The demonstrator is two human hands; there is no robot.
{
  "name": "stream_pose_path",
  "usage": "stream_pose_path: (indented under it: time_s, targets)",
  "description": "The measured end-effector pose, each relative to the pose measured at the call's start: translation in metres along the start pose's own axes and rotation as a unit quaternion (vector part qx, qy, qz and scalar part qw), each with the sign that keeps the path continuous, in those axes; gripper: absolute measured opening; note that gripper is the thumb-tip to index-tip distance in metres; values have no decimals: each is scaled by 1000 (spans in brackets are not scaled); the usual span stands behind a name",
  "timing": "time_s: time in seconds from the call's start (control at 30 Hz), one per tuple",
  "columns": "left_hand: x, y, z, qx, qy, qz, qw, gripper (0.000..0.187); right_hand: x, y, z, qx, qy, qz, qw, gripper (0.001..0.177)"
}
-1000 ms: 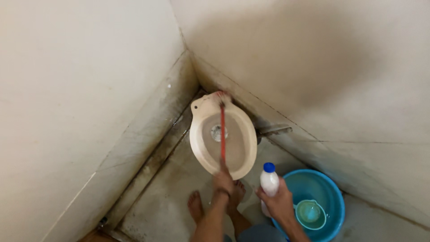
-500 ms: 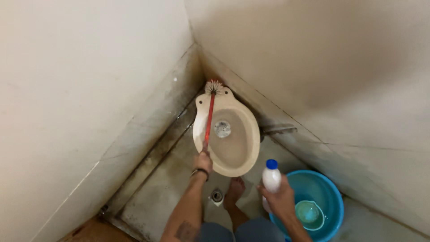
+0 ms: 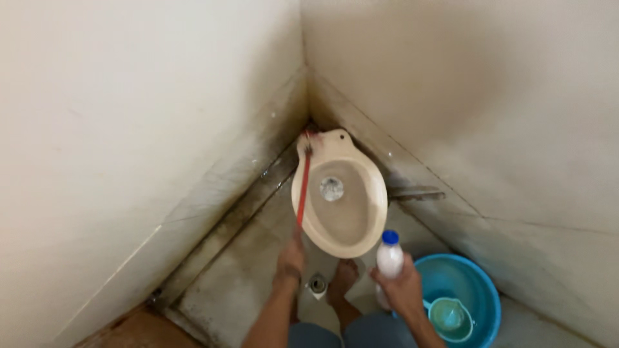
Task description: The person scrubs the inside of a squat toilet using a red-handled toilet brush while holding a white cleaning bottle. They repeatedly apply the brush to the bowl's interior surfaces and periodically add cleaning liquid from the bottle.
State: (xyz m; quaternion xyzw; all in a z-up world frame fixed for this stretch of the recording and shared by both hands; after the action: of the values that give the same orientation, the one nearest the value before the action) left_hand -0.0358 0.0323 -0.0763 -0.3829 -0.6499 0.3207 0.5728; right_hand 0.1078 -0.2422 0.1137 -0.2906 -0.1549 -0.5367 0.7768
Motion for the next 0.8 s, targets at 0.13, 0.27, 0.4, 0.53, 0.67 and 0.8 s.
stream_pose_path:
  time_s: [0.13, 0.27, 0.4, 0.53, 0.67, 0.8]
  targets:
    - [-7, -37, 38, -62, 70, -84, 992, 79, -13, -8, 11, 7, 12, 2, 1000, 56]
    - [21, 27, -11, -57, 41, -59, 996, 67, -32, -13, 4, 16, 13, -7, 1000, 57]
    - [24, 7, 22, -51, 45, -26, 997, 55, -36, -43, 2, 23, 45, -16, 999, 51]
    - [18, -9, 54, -72, 94, -45, 992, 45, -40, -53, 9, 18, 11, -46, 999, 55]
    - [36, 66, -6, -126, 83, -67, 986, 37, -68, -51, 3, 36, 66, -74, 994, 51]
    - [34, 58, 11, -145, 165, -48, 974, 33, -80, -79, 2, 24, 79, -94, 992, 52]
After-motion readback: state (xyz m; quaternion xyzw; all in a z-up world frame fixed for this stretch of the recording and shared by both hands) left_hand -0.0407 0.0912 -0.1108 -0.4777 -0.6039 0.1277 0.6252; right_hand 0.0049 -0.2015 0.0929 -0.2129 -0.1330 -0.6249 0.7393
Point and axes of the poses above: each hand's wrist, its own y-axis towards the middle knuckle, its own x-axis out of the back of the hand, z = x × y, the point moved 7 cm from there along y, towards the middle knuckle, and after that the axes turned 13 degrees about x, right-handed, at the moved point
